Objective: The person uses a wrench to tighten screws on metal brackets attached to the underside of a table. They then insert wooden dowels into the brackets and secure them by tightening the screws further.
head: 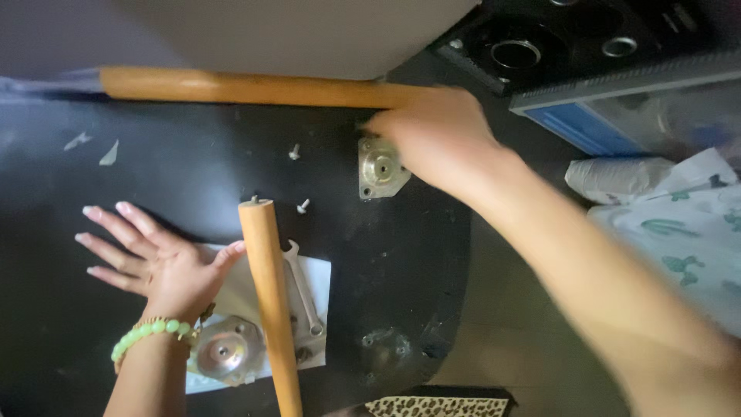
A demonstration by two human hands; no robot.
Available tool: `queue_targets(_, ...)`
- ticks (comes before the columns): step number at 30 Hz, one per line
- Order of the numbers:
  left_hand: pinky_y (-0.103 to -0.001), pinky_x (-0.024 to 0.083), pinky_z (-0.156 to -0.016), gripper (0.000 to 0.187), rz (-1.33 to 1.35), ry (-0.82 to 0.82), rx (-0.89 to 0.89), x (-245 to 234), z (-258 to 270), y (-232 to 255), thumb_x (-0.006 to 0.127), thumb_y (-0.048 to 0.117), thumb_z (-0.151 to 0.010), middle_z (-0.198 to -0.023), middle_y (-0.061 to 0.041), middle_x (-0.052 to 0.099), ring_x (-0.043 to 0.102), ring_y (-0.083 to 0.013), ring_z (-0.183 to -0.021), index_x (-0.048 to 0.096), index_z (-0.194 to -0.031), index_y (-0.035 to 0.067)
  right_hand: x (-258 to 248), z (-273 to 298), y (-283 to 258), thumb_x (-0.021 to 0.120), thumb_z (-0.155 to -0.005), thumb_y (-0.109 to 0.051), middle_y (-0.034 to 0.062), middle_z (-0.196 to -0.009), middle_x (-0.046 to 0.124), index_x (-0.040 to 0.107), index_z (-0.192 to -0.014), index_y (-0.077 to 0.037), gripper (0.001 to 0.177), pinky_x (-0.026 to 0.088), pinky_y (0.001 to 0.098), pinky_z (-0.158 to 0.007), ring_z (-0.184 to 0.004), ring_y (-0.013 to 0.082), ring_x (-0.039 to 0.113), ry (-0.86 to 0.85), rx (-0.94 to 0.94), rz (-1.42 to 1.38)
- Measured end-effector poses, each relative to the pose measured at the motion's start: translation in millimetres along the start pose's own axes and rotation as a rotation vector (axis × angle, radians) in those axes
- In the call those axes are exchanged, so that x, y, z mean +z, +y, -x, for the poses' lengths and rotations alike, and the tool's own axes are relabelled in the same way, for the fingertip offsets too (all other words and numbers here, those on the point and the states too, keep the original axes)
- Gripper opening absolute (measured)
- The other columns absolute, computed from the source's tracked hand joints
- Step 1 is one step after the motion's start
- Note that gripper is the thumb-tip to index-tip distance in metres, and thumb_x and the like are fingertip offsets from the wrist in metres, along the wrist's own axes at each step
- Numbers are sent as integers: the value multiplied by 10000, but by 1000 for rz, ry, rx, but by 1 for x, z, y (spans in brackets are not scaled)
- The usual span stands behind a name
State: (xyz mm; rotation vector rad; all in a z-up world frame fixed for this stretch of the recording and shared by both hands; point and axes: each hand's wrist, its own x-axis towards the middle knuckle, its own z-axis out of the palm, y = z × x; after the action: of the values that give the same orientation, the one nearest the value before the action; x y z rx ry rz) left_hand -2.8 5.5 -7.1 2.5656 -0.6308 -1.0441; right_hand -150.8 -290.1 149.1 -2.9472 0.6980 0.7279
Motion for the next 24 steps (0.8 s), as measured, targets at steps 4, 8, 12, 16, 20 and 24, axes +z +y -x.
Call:
queue_targets(4, -743, -163, -1148, 1588, -4, 4, -18, -3, 1, 2, 806, 708, -596, -1639, -298, -312, -348, -511, -1467, -141, -1607, -69, 33, 44, -24, 549, -1009, -204, 51, -760, 686, 674, -1330, -203, 344, 522, 335, -593, -612, 166, 641, 29, 548, -728)
queue_targets(8, -747, -160, -1131, 1608, -35, -22, -30, -6, -1, 6, 829, 702, -571, -1618, -301, -317, -347, -520, -1449, -147, -1595, -62, 80, 59, -60, 525, -996, -133, -20, -651, 521, 664, -1365, -123, 395, 358, 270, -370, -438, 67, 407, 215, 832, -1326)
queue_targets(12, -747, -149, -1149, 1582, -4, 4, -9, -5, 4, 5, 818, 692, -604, -1644, -294, -298, -328, -523, -1472, -141, -1609, -64, 99, 54, -88, 520, -1004, -124, -18, -650, 515, 649, -1360, -104, 379, 318, 237, -330, -409, 48, 373, 325, 945, -1544)
queue_targets(16, -753, -137, -1151, 1582, -12, -1, -13, -7, 3, 7, 817, 701, -604, -1646, -295, -292, -322, -522, -1477, -138, -1610, -60, 103, 41, -107, 499, -1014, -130, -15, -650, 506, 616, -1386, -99, 392, 302, 244, -325, -395, 50, 358, 452, 1028, -1590)
queue_targets(20, -757, -140, -1142, 1587, -22, -15, -23, -10, 3, 7, 823, 698, -598, -1632, -302, -294, -322, -532, -1461, -135, -1608, -64, 110, 32, -120, 484, -1028, -139, -13, -650, 485, 574, -1408, -102, 392, 270, 240, -324, -394, 44, 345, 576, 1046, -1699)
queue_targets(24, -757, -139, -1140, 1570, 13, -14, -7, -10, 2, 7, 816, 702, -606, -1634, -300, -290, -319, -531, -1467, -122, -1606, -64, 103, 20, -127, 487, -1023, -129, -3, -634, 495, 593, -1382, -80, 378, 318, 254, -317, -381, 59, 384, 589, 1079, -1569)
